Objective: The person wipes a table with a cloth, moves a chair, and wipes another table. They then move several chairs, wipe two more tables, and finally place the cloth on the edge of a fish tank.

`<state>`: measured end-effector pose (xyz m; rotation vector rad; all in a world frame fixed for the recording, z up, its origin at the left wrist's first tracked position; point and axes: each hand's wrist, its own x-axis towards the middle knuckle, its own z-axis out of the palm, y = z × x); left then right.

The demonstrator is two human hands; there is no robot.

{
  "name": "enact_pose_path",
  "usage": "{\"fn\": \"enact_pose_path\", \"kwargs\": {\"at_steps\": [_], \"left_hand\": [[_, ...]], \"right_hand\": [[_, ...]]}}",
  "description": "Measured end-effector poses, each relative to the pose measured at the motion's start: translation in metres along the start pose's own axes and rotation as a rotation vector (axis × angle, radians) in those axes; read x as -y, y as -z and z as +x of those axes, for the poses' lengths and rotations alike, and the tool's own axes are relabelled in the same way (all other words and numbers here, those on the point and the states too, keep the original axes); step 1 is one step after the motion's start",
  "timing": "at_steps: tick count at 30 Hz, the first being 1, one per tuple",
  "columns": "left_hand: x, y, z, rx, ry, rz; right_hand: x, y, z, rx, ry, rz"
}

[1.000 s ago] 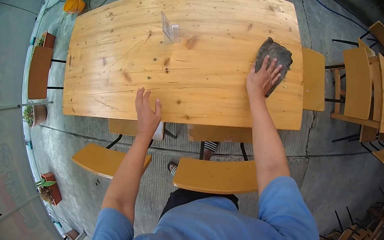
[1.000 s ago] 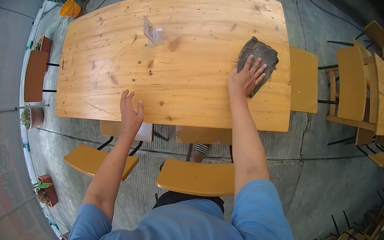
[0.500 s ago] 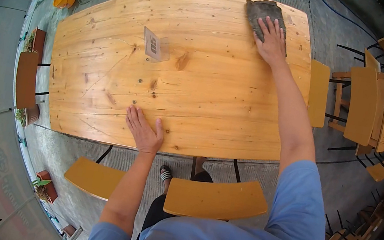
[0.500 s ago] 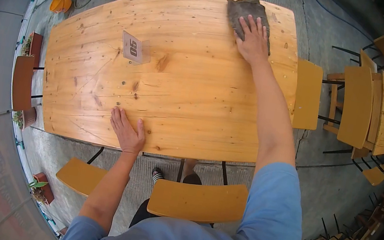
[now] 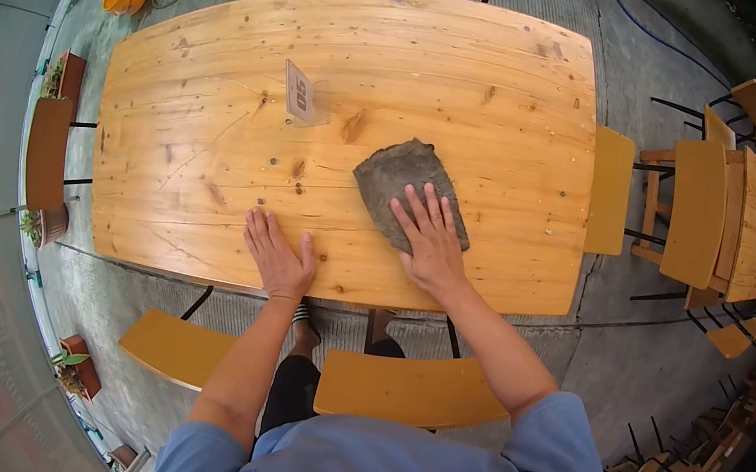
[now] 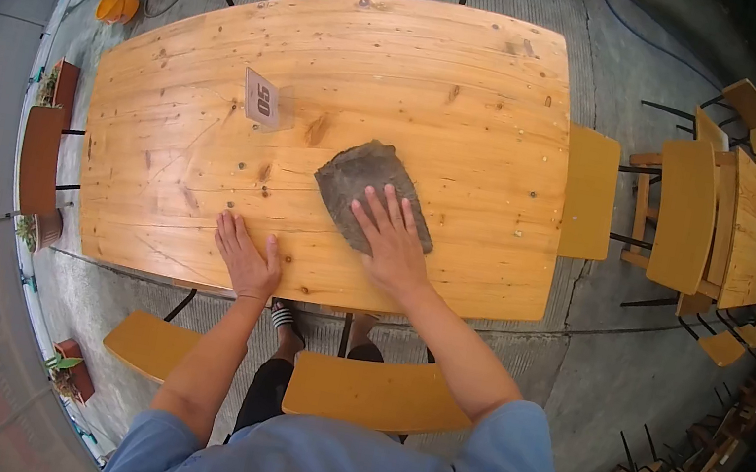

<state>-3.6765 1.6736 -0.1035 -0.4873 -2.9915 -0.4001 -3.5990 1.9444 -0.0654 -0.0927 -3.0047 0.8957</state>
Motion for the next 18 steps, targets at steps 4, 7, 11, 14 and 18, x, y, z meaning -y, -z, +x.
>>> {"fn": "enact_pose_path", "kwargs": {"at_steps": [4,7,11,14,18], "left_hand": [[0.004,-0.001,-0.001,0.004,0.005,-0.028],[0.005,0.001,-0.001,0.016,0.013,-0.042],[0.008,0.005,-0.002,0.048,0.023,-0.052],[0.011,0.011,-0.001,0.042,0.024,-0.132],[0.039,0.022,0.0,-0.038,0.008,-0.257]], "right_hand": [[-0.039,0.02,-0.035,-0.115,-0.224,-0.201],[-0.105,0.027,-0.054,-0.406,-0.526,-0.386],[-0.092,-0.003,-0.041,-0.527,-0.887,-0.452],[-0.012,-0.044,-0.025,-0.467,-0.817,-0.414],[0.088,-0.107,-0.008,-0.382,-0.667,-0.355]]}}
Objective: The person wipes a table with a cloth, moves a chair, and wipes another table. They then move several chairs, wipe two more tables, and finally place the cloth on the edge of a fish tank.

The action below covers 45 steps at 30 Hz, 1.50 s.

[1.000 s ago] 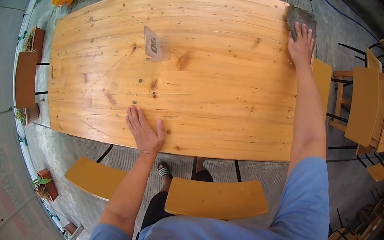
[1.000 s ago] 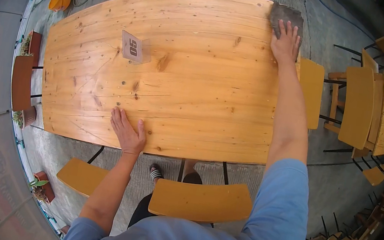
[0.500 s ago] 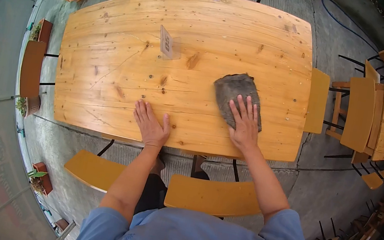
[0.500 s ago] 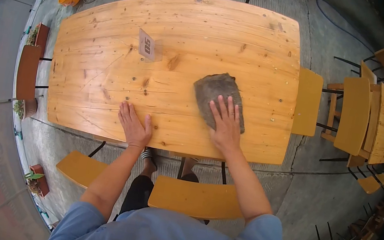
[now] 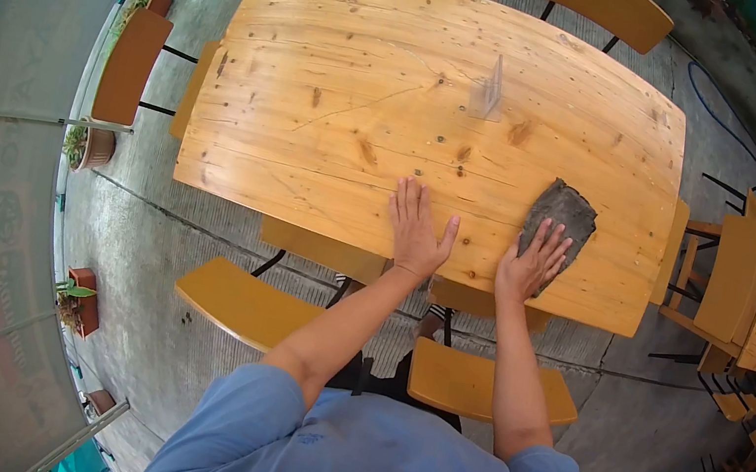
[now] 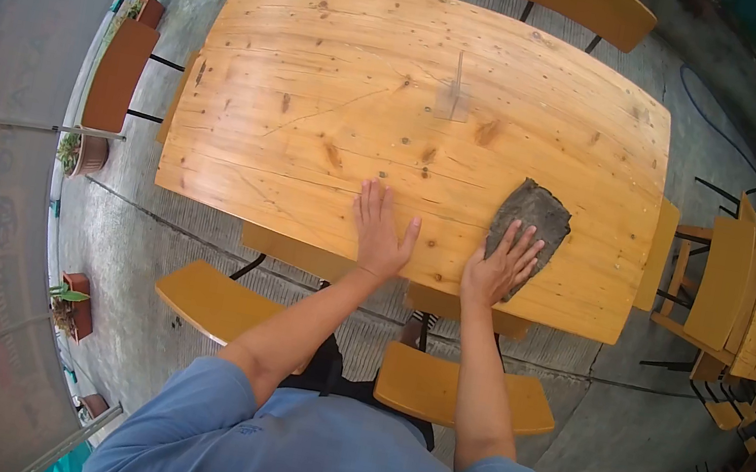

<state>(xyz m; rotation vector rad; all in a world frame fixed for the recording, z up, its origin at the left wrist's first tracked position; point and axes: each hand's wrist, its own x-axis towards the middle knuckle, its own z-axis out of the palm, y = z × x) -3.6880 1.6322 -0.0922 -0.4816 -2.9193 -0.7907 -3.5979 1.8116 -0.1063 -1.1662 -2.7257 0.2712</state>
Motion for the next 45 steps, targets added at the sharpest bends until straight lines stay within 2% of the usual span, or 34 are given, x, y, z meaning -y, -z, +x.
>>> {"fn": "enact_pose_path", "kwargs": {"at_steps": [2,5,7,10,12,14,15,16,17,19,21,23,25,26,27,28,29,30,32,34,35,37,39,42,44,45], "left_hand": [[0.026,0.018,0.0,0.06,-0.02,-0.44],[0.097,0.078,0.011,-0.07,0.066,-0.515],[0.169,0.114,0.02,-0.201,0.181,-0.397],[0.285,0.143,0.028,-0.454,0.509,-0.278],[0.339,0.156,0.031,-0.527,0.598,-0.2],[0.372,0.168,0.039,-0.619,0.884,-0.292],[0.384,0.167,0.039,-0.631,0.884,-0.289],[0.396,0.162,0.039,-0.635,1.001,-0.307],[0.406,0.158,0.041,-0.639,1.121,-0.327],[0.41,0.148,0.046,-0.632,1.085,-0.349],[0.403,0.136,0.056,-0.61,1.045,-0.385],[0.397,0.128,0.073,-0.706,1.223,-0.369],[0.395,0.127,0.077,-0.738,1.237,-0.349],[0.393,0.127,0.076,-0.756,1.243,-0.314],[0.389,0.131,0.075,-0.762,1.256,-0.311],[0.386,0.138,0.077,-0.748,1.261,-0.347],[0.386,0.14,0.08,-0.73,1.261,-0.383],[0.388,0.137,0.081,-0.735,1.262,-0.38],[0.393,0.127,0.077,-0.76,1.226,-0.283],[0.385,0.135,0.08,-0.752,1.244,-0.306],[0.384,0.14,0.082,-0.746,1.255,-0.338],[0.386,0.137,0.079,-0.745,1.256,-0.341],[0.386,0.135,0.081,-0.752,1.253,-0.358],[0.39,0.131,0.075,-0.798,1.257,-0.413],[0.395,0.126,0.074,-0.781,1.277,-0.447],[0.392,0.13,0.073,-0.772,1.269,-0.458]], "right_hand": [[0.047,-0.004,-0.028,0.059,0.061,0.025],[0.127,-0.019,-0.055,0.07,0.148,0.081],[0.184,-0.036,-0.065,0.074,0.189,0.085],[0.278,-0.057,-0.077,0.148,0.267,0.119],[0.349,-0.068,-0.091,0.201,0.428,0.204],[0.424,-0.083,-0.108,0.273,0.679,0.377],[0.463,-0.095,-0.113,0.376,0.8,0.433],[0.502,-0.112,-0.114,0.448,0.899,0.564],[0.528,-0.107,-0.1,0.446,0.917,0.57],[0.574,-0.074,-0.069,1.048,0.572,1.001],[0.574,-0.053,-0.016,0.648,0.565,1.096],[0.547,-0.042,0.054,0.266,0.419,0.949],[0.495,-0.023,0.127,0.12,0.307,0.887],[0.457,-0.043,0.171,-0.135,0.415,0.714],[0.411,-0.076,0.219,-0.259,0.39,0.457],[0.379,-0.087,0.236,-0.215,0.229,0.172],[0.372,-0.082,0.237,-0.012,0.018,-0.008],[0.363,-0.104,0.241,0.046,-0.081,-0.005],[0.408,-0.135,0.199,0.072,-0.049,-0.113],[0.489,-0.152,0.132,-0.006,0.316,-0.005],[0.534,-0.155,0.095,0.024,0.504,0.065],[0.61,-0.156,0.018,0.276,0.906,0.278],[0.647,-0.148,-0.051,0.515,1.111,0.232],[0.633,-0.134,-0.101,0.585,1.097,0.282],[0.589,-0.118,-0.092,0.645,1.321,0.302],[0.562,-0.109,-0.083,0.596,1.289,0.26]]}}
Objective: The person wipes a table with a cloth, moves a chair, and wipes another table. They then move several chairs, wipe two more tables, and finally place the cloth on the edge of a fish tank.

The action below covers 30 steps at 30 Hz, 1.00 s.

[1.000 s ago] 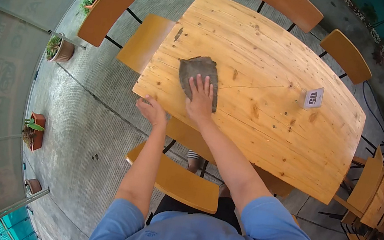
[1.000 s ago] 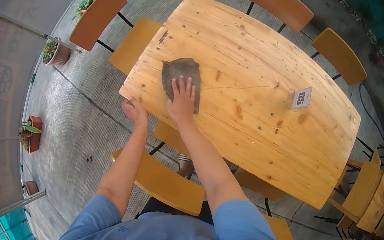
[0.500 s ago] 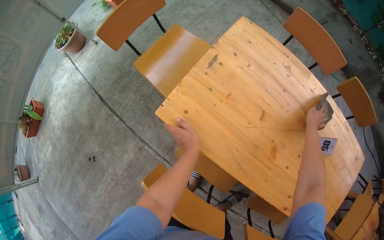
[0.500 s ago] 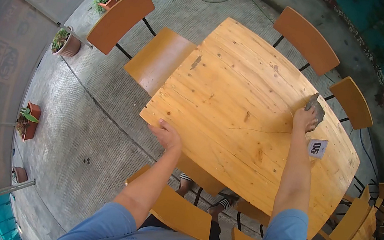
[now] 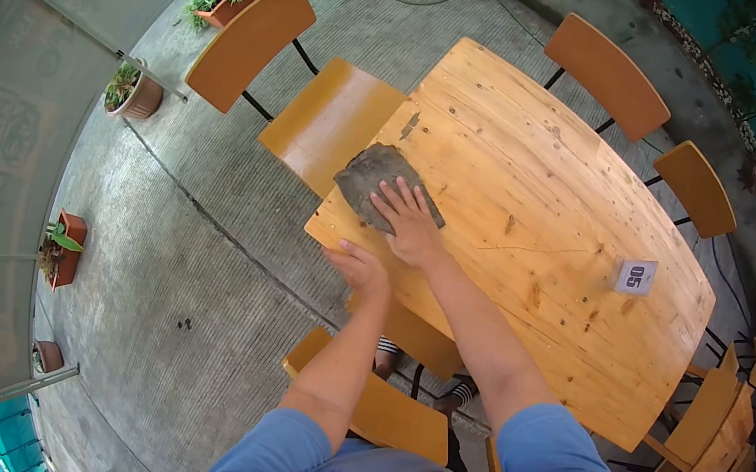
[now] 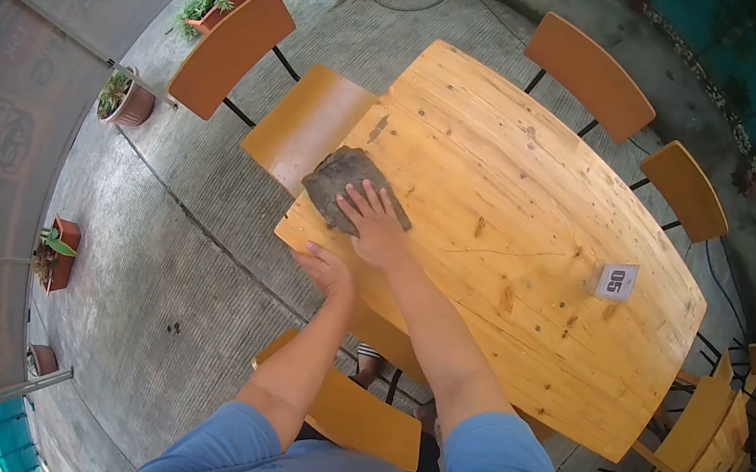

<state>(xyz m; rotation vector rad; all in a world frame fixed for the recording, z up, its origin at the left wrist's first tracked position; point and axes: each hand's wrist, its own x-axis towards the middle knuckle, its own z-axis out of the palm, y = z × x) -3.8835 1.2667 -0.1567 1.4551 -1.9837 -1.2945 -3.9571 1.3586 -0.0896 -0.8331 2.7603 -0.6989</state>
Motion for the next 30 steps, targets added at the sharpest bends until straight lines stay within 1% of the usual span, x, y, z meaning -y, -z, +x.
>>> {"fn": "enact_pose_path", "kwargs": {"at_steps": [1,3,5,6,8,9,11,12,14,15,16,18,19,20,21,22,23,24,25,27,28,29,30], "left_hand": [[-0.006,0.002,-0.001,-0.004,-0.01,0.0],[-0.013,0.003,-0.003,0.008,-0.026,-0.006],[-0.01,0.002,-0.003,-0.026,-0.022,0.067],[-0.009,0.004,-0.003,0.0,-0.031,0.065],[-0.012,0.009,-0.005,0.056,-0.053,-0.006],[-0.014,0.013,-0.009,0.074,-0.028,-0.001],[-0.011,0.014,-0.007,0.125,-0.008,-0.035],[-0.002,0.013,-0.002,0.154,-0.01,-0.068],[-0.011,0.035,-0.007,0.274,-0.008,0.015],[-0.014,0.048,-0.011,0.355,-0.003,0.159],[-0.013,0.061,-0.013,0.429,-0.005,0.309],[0.009,0.079,-0.016,0.617,-0.243,0.179],[0.0,0.099,-0.049,0.703,-0.311,0.12],[-0.012,0.131,-0.089,0.79,-0.374,0.065],[-0.006,0.144,-0.12,0.846,-0.402,0.069],[0.003,0.155,-0.149,1.072,-0.431,-0.009],[0.008,0.168,-0.182,1.293,-0.453,-0.085],[0.006,0.192,-0.231,1.458,-0.446,-0.024],[0.002,0.22,-0.287,1.615,-0.439,0.038],[0.006,0.274,-0.39,2.003,-0.124,0.19],[0.018,0.298,-0.437,2.137,-0.043,0.245],[0.022,0.326,-0.48,2.225,-0.022,0.348],[0.035,0.341,-0.519,2.244,-0.035,0.37]], "right_hand": [[-0.014,0.011,-0.029,-0.025,-0.043,-0.055],[-0.03,0.028,-0.094,-0.188,-0.251,-0.082],[-0.031,0.03,-0.158,-0.275,-0.409,-0.126],[-0.021,0.027,-0.183,-0.286,-0.432,-0.135],[-0.002,0.024,-0.234,-0.145,-0.407,-0.105],[0.007,0.022,-0.261,-0.166,-0.456,-0.122],[0.013,0.024,-0.305,-0.018,-0.269,-0.072],[0.009,0.032,-0.33,-0.052,-0.32,-0.093],[0.004,0.045,-0.395,0.011,-0.315,-0.08],[-0.002,0.051,-0.43,-0.015,-0.436,-0.169],[-0.009,0.054,-0.462,-0.048,-0.481,-0.181],[-0.022,0.061,-0.528,-0.173,-1.189,-0.066],[-0.024,0.074,-0.559,-0.21,-1.245,-0.064],[-0.023,0.089,-0.588,-0.408,-1.321,0.036],[-0.015,0.097,-0.616,-0.614,-1.382,0.129],[0.004,0.105,-0.638,-0.656,-1.425,0.123],[0.033,0.118,-0.653,-0.766,-1.335,0.135],[0.06,0.129,-0.667,-0.869,-1.235,0.143],[0.085,0.129,-0.683,-0.896,-1.156,0.133],[0.138,0.118,-0.714,-0.931,-1.016,0.066],[0.163,0.111,-0.732,-0.936,-0.957,0.009],[0.189,0.103,-0.752,-0.881,-0.954,0.023],[0.21,0.091,-0.775,-0.824,-0.953,0.041]]}}
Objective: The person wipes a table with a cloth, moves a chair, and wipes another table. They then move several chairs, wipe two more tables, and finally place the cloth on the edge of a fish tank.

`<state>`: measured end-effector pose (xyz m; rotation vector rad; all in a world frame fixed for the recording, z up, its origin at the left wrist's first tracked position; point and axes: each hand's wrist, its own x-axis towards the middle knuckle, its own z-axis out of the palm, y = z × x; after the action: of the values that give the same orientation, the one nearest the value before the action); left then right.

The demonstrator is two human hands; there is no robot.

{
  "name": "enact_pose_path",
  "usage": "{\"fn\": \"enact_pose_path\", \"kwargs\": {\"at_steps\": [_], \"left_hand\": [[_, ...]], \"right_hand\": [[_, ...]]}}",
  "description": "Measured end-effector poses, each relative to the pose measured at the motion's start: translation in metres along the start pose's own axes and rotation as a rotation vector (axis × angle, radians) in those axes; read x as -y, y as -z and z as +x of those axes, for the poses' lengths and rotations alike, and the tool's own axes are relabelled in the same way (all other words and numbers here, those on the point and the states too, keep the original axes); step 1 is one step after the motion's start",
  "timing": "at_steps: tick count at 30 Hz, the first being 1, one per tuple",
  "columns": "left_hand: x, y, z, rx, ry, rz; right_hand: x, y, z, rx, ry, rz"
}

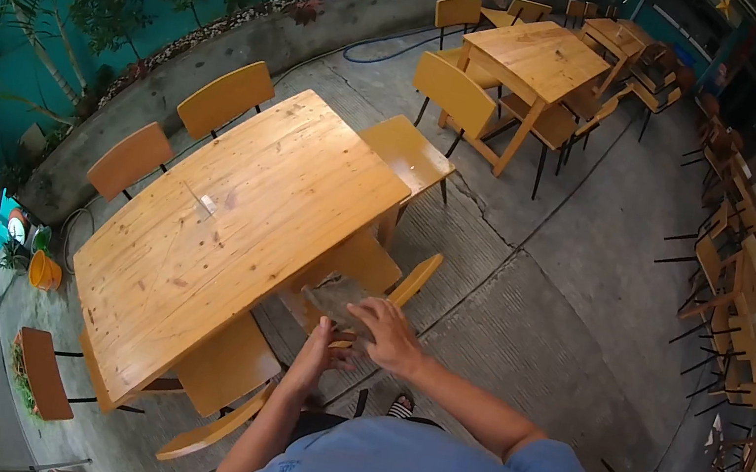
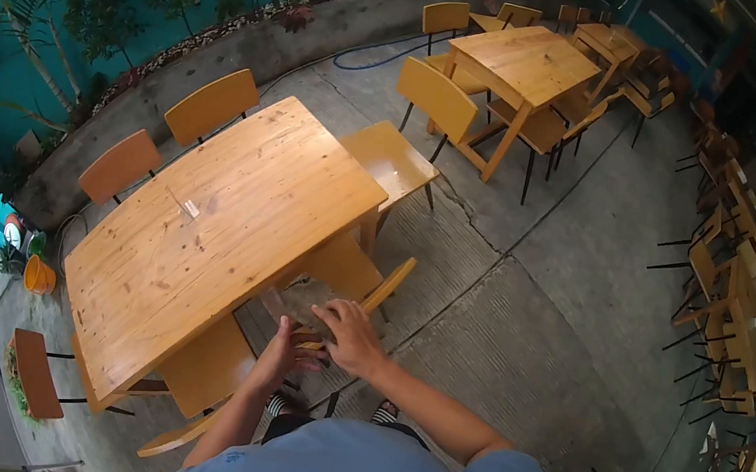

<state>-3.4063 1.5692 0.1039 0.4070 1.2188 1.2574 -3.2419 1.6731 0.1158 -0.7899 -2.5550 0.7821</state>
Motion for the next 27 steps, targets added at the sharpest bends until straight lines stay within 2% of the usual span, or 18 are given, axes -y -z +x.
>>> {"fn": "enact_pose_path", "kwargs": {"at_steps": [2,4,6,8,10,11,13,14,16,18,19,21,22,24,25,27], "left_hand": [[0.019,-0.067,0.028,-0.005,0.155,0.035],[0.06,-0.114,0.049,0.011,0.174,0.101],[0.111,-0.137,0.083,0.03,0.179,0.174],[0.169,-0.137,0.12,-0.142,0.171,0.452],[0.171,-0.155,0.119,-0.118,0.147,0.505],[0.155,-0.167,0.102,-0.055,0.208,0.602],[0.132,-0.185,0.086,0.024,0.266,0.715],[0.129,-0.185,0.08,0.067,0.299,0.853],[0.134,-0.183,0.083,0.124,0.327,1.01],[0.145,-0.186,0.087,0.252,0.523,0.815],[0.153,-0.195,0.091,0.271,0.532,0.825],[0.17,-0.217,0.099,0.197,0.525,1.042],[0.179,-0.225,0.108,0.222,0.535,1.054],[0.197,-0.245,0.134,0.447,0.307,1.205],[0.163,-0.295,0.122,0.438,0.349,1.276],[0.174,-0.331,0.167,0.566,0.375,1.362]], "right_hand": [[-0.03,0.015,-0.057,-0.058,0.013,-0.013],[-0.052,0.045,-0.108,-0.111,0.024,-0.031],[-0.067,0.088,-0.161,-0.26,-0.05,-0.135],[-0.093,0.108,-0.23,-0.379,-0.215,-0.101],[-0.124,0.105,-0.316,-0.295,-0.65,0.082],[-0.132,0.096,-0.361,-0.289,-0.807,0.11],[-0.121,0.085,-0.435,-0.121,-1.209,0.301],[-0.116,0.069,-0.474,-0.01,-1.212,0.245],[-0.111,0.018,-0.552,0.108,-1.362,0.48],[-0.103,0.02,-0.563,0.168,-1.444,0.598],[-0.102,0.023,-0.564,0.17,-1.474,0.632],[-0.108,0.034,-0.56,0.146,-1.5,0.657],[-0.112,0.043,-0.554,0.132,-1.504,0.659],[-0.123,0.065,-0.543,0.098,-1.512,0.657],[-0.132,0.077,-0.538,0.079,-1.513,0.651],[-0.153,0.108,-0.523,0.038,-1.532,0.646]]}}
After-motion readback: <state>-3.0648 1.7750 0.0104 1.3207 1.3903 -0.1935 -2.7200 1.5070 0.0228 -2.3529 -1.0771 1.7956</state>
